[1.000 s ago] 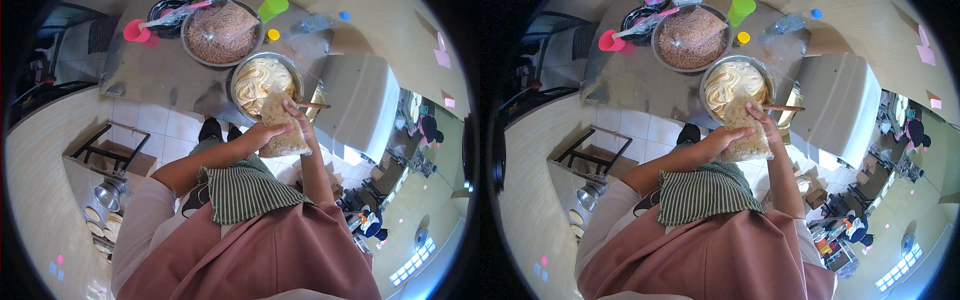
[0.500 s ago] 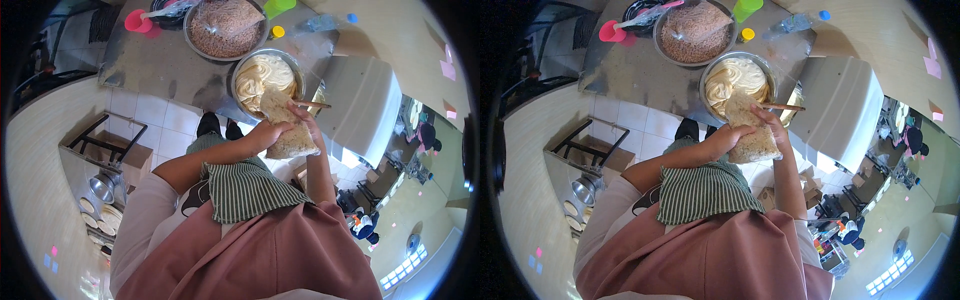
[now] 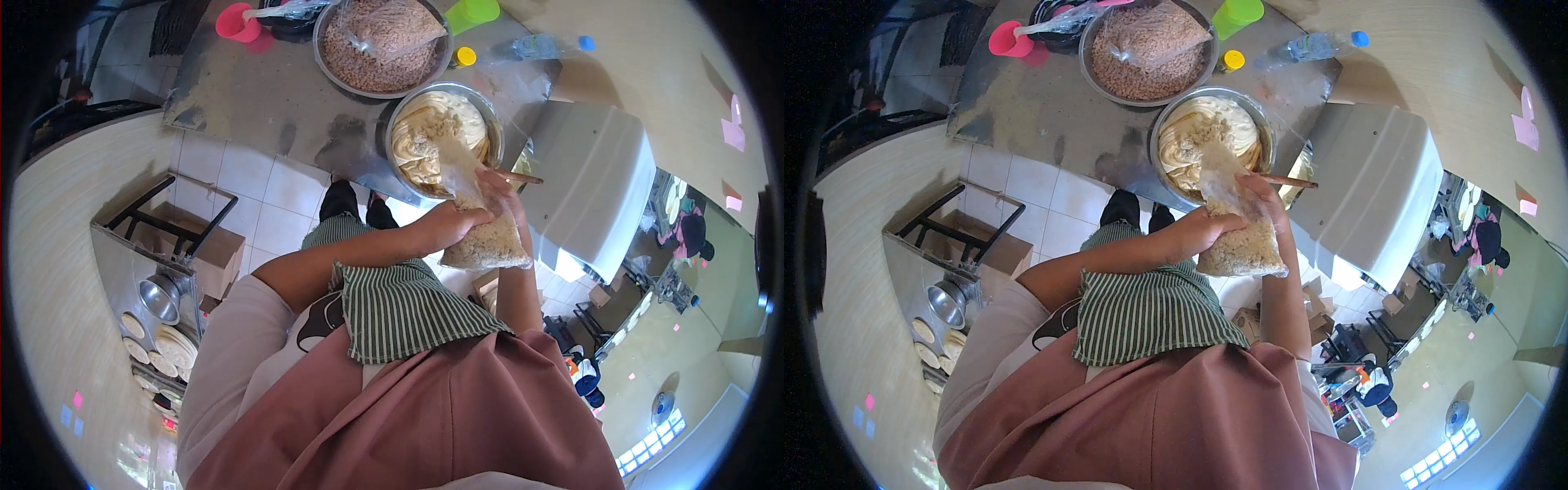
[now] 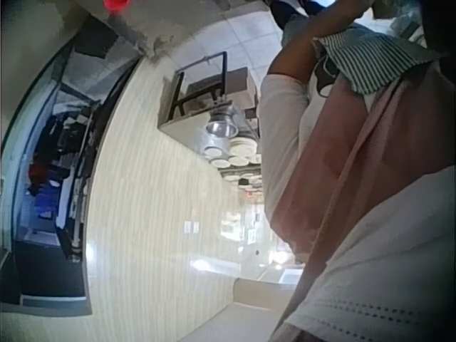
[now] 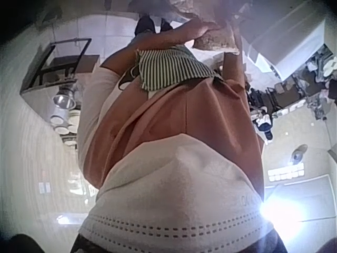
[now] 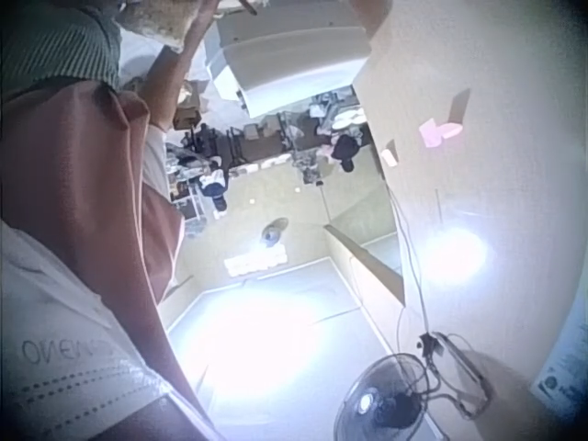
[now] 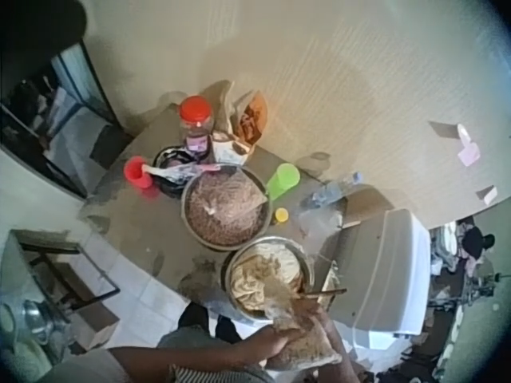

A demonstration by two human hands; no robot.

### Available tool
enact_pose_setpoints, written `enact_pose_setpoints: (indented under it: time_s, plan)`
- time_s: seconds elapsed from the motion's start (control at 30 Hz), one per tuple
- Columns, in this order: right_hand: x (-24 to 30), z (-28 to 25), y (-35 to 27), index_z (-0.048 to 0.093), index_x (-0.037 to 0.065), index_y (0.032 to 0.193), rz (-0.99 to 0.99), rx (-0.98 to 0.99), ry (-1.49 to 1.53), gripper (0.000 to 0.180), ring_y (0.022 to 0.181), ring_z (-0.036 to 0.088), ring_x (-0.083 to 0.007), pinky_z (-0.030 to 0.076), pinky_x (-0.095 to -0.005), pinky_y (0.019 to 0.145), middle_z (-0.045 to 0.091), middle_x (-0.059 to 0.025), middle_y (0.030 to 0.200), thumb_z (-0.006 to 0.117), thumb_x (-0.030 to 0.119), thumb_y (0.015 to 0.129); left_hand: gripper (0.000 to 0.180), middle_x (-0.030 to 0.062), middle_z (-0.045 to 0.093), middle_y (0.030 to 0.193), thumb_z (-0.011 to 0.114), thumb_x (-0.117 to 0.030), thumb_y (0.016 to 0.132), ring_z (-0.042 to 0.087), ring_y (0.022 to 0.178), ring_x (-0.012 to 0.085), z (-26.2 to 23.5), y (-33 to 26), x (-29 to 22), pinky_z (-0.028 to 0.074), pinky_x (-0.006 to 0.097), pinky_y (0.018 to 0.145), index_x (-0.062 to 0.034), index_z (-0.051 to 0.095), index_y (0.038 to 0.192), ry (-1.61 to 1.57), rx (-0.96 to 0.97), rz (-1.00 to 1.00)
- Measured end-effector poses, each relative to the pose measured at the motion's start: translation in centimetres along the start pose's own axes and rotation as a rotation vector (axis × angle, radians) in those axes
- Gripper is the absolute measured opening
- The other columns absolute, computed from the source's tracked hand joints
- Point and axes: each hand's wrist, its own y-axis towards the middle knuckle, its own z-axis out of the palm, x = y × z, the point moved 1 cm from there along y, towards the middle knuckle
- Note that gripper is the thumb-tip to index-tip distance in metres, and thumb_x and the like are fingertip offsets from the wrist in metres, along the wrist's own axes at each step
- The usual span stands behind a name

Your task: The recorder is preparing a food mixture by combining ingredients and mixing batter in a commercial kitchen setting.

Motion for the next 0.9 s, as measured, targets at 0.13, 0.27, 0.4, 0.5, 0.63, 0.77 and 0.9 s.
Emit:
enact_pose_setpoints:
  time_s: [0.13, 0.27, 0.4, 0.5, 0.63, 0.77, 0.9]
  plan:
    - [-0.4, -1.1, -0.2, 0.054, 0.000, 0.108, -0.007, -0.016, -0.045, 0.030, 0.079, 0.062, -0.0235, 0.051, -0.0341, 0.070, 0.062, -0.0128, 0.093, 0.056, 0.019, 0.085, 0.036, 0.0085, 0.063, 0.101, 0.058, -0.025, 0.088, 0.062, 0.089, 0.0148, 0.0, -0.1, 0.1, 0.047, 0.027, 0.080, 0.0008, 0.056, 0.113, 0.002, 0.032, -0.056]
    - [-0.9, -2.0, -0.6, 0.051, -0.002, 0.114, -0.133, 0.011, -0.027, 0.036, 0.089, 0.061, -0.0259, 0.052, -0.0365, 0.078, 0.061, -0.0151, 0.102, 0.055, 0.021, 0.087, 0.040, 0.0077, 0.063, 0.103, 0.058, -0.029, 0.089, 0.061, 0.091, 0.0142, 0.4, -0.8, -0.1, 0.047, 0.027, 0.082, 0.0003, 0.054, 0.115, 0.007, 0.056, -0.068]
    - [-0.2, -0.5, -2.6, 0.049, -0.003, 0.119, -0.089, 0.039, -0.043, 0.040, 0.097, 0.060, -0.0258, 0.051, -0.0370, 0.083, 0.059, -0.0164, 0.109, 0.052, 0.023, 0.089, 0.047, 0.0069, 0.061, 0.107, 0.062, -0.034, 0.087, 0.060, 0.095, 0.0143, 0.9, -1.4, -0.6, 0.046, 0.028, 0.083, -0.0008, 0.052, 0.119, -0.072, 0.123, -0.022]
    - [0.0, -1.5, -1.9, 0.048, -0.003, 0.121, -0.005, 0.163, 0.048, 0.041, 0.101, 0.059, -0.0257, 0.050, -0.0363, 0.085, 0.058, -0.0168, 0.113, 0.050, 0.024, 0.090, 0.050, 0.0072, 0.060, 0.109, 0.064, -0.034, 0.085, 0.059, 0.097, 0.0150, 1.2, -1.5, -0.5, 0.046, 0.029, 0.085, -0.0014, 0.050, 0.120, -0.080, 0.166, -0.041]
    - [-0.4, -1.5, -2.1, 0.046, -0.002, 0.125, -0.002, 0.117, 0.012, 0.043, 0.101, 0.059, -0.0259, 0.049, -0.0360, 0.087, 0.057, -0.0170, 0.114, 0.047, 0.025, 0.092, 0.048, 0.0084, 0.060, 0.108, 0.067, -0.030, 0.084, 0.060, 0.096, 0.0159, 1.1, -1.3, 0.1, 0.047, 0.029, 0.084, -0.0017, 0.050, 0.119, -0.151, 0.157, -0.064]
    - [0.2, -0.5, -3.6, 0.044, -0.001, 0.127, -0.040, 0.126, -0.041, 0.043, 0.102, 0.058, -0.0255, 0.048, -0.0357, 0.089, 0.056, -0.0170, 0.116, 0.045, 0.025, 0.094, 0.050, 0.0094, 0.061, 0.108, 0.070, -0.027, 0.081, 0.062, 0.094, 0.0176, 1.2, -1.2, 0.0, 0.050, 0.030, 0.081, -0.0012, 0.049, 0.118, -0.173, 0.069, -0.030]
    - [0.8, 1.0, -5.4, 0.043, -0.001, 0.128, -0.086, 0.155, -0.091, 0.042, 0.101, 0.059, -0.0249, 0.048, -0.0348, 0.088, 0.057, -0.0169, 0.116, 0.044, 0.025, 0.094, 0.052, 0.0090, 0.061, 0.106, 0.070, -0.027, 0.081, 0.062, 0.094, 0.0180, 1.2, -1.1, 0.0, 0.050, 0.030, 0.080, -0.0009, 0.047, 0.120, -0.212, 0.024, 0.031]
